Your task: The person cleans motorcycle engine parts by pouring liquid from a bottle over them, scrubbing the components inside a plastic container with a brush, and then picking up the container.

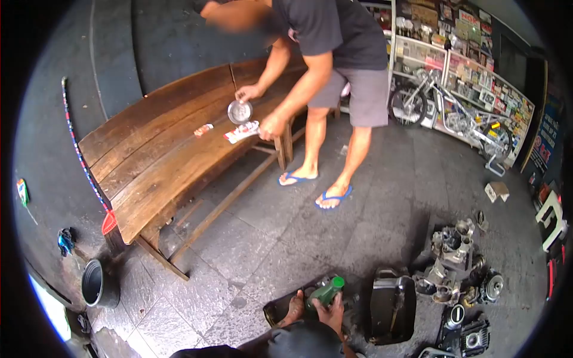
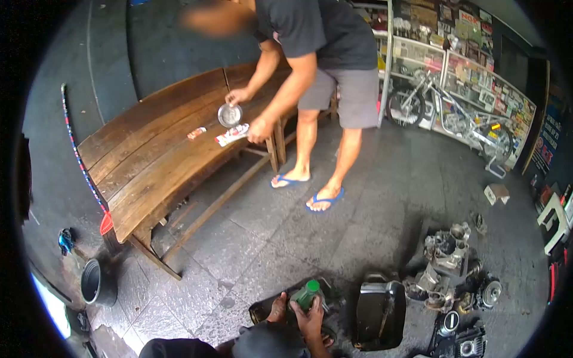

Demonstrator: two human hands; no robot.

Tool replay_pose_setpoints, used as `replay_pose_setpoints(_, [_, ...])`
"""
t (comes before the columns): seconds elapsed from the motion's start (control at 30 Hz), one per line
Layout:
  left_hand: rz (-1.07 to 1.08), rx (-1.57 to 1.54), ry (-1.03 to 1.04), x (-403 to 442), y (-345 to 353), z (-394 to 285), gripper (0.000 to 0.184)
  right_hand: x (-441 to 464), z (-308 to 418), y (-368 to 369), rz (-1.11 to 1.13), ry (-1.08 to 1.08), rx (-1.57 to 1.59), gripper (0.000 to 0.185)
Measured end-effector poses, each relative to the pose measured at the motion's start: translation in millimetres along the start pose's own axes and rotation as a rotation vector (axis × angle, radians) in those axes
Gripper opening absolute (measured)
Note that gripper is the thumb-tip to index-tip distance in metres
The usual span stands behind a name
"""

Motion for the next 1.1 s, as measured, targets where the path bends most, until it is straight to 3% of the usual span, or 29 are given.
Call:
replay_pose_setpoints(0.1, [-0.068, -0.062, 0.033, 12.5, -18.0, -11.8, 0.045, -0.8, 33.0, 11.3, 0.001, -0.209, -0.166, 0.063])
replay_pose_setpoints(0.13, [-0.092, -0.081, 0.049, 9.5, -18.1, -12.5, 0.048, 1.7, 16.3, 16.4, 0.116, -0.068, -0.302, 0.071])
replay_pose_setpoints(0.2, [-0.149, -0.084, 0.089, 2.6, -22.3, -13.6, 0.052, 2.4, 13.5, 10.6, 0.205, -0.030, -0.180, 0.068])
replay_pose_setpoints(0.27, [-0.198, -0.009, 0.112, 9.6, -36.7, -15.7, 0.057, 8.1, 52.7, -7.8, 0.295, 0.127, -0.303, 0.064])
replay_pose_setpoints(0.3, [-0.132, 0.102, 0.079, 6.6, -31.5, -5.8, 0.046, 16.3, 61.9, -15.0, 0.313, -0.097, -0.294, 0.062])
replay_pose_setpoints(0.33, [-0.064, 0.215, 0.053, 5.9, -31.6, -1.7, 0.037, 19.8, 74.5, -26.1, 0.347, -0.037, -0.376, 0.054])
replay_pose_setpoints(0.4, [0.131, 0.002, -0.168, 12.1, -29.8, 15.4, 0.031, 26.2, 73.3, -44.6, 0.431, -0.263, -0.615, 0.057])
replay_pose_setpoints(0.43, [0.247, -0.295, -0.407, 10.4, -27.9, 22.8, 0.030, 27.8, 55.5, -55.7, 0.535, -0.123, -0.803, 0.059])
replay_pose_setpoints(0.5, [0.365, -0.755, -0.825, -6.3, -18.0, 22.5, 0.031, 25.6, 28.1, -75.3, 0.619, -0.122, -1.062, 0.062])
replay_pose_setpoints(0.6, [0.298, -0.853, -0.715, -2.7, -2.0, 26.7, 0.037, 24.5, 27.6, -82.6, 0.743, -0.061, -1.284, 0.065])
replay_pose_setpoints(0.77, [0.475, -1.007, -0.852, -4.4, 17.8, 21.9, 0.043, 28.8, 7.7, -76.2, 0.904, 0.020, -1.515, 0.062])
replay_pose_setpoints(0.9, [0.379, -0.740, -0.568, -0.6, 30.4, 55.4, 0.041, 28.6, 3.5, -62.6, 0.919, 0.021, -1.517, 0.061])
replay_pose_setpoints(1.0, [0.293, -0.699, -0.343, 10.7, 21.0, 39.4, 0.041, 32.5, 10.4, -59.7, 0.877, 0.009, -1.487, 0.060])
replay_pose_setpoints(1.07, [0.238, -0.905, -0.712, 0.8, 20.0, 42.5, 0.040, 33.2, 11.5, -61.0, 0.889, -0.010, -1.506, 0.060])
replay_pose_setpoints(1.1, [0.235, -0.907, -0.708, -0.1, 23.3, 48.5, 0.040, 34.6, 12.4, -61.4, 0.886, -0.014, -1.509, 0.060])
Point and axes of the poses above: each hand's wrist, its own x-axis towards the middle knuckle, its own y-axis out of the palm, z = x × y, the point moved 9 cm from there along x, towards the middle knuckle, and after that the axes turned 4 degrees about -x, right-handed, at the moved point
